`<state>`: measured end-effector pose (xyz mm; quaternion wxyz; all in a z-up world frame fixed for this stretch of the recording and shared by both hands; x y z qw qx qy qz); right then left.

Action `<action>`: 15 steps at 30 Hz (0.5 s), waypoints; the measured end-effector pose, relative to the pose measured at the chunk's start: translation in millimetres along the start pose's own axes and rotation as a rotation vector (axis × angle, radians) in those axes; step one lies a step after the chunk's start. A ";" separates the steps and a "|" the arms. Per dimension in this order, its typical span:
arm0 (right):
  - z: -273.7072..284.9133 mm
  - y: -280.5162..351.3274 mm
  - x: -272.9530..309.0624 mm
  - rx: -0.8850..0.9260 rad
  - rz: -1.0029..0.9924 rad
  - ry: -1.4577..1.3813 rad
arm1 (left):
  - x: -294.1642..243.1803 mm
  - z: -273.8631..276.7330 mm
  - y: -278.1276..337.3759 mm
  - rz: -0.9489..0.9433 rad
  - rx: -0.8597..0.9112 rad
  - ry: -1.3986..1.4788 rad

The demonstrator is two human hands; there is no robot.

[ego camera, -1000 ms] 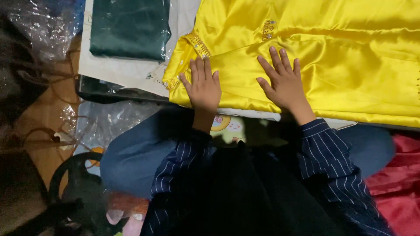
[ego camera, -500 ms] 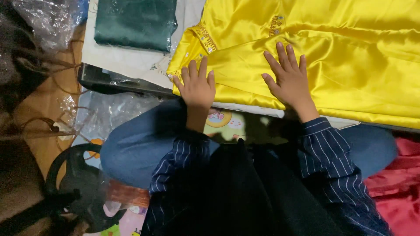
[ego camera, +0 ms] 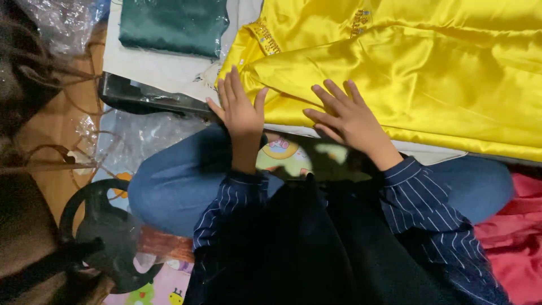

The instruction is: Folding a yellow satin garment with gold embroidery on a flat surface

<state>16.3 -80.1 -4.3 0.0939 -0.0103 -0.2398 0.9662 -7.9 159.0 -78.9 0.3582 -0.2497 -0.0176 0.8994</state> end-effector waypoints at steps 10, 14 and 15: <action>-14.9 7.8 2.4 0.050 0.017 -0.046 | 22.2 -4.6 -21.4 0.139 0.105 0.118; -14.1 10.0 8.4 -0.008 0.052 -0.132 | 16.0 2.9 -20.9 0.108 0.102 0.182; -14.9 10.7 10.6 -0.022 0.066 -0.159 | 16.1 2.3 -21.0 0.090 0.101 0.208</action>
Point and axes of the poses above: each hand's wrist, its own y-axis away from the middle knuckle, its own z-axis out of the back of the hand, x = y × z, the point moved 10 cm from there along -y, towards the middle knuckle, and after that the axes turned 15 degrees about z, right-handed, at the moved point
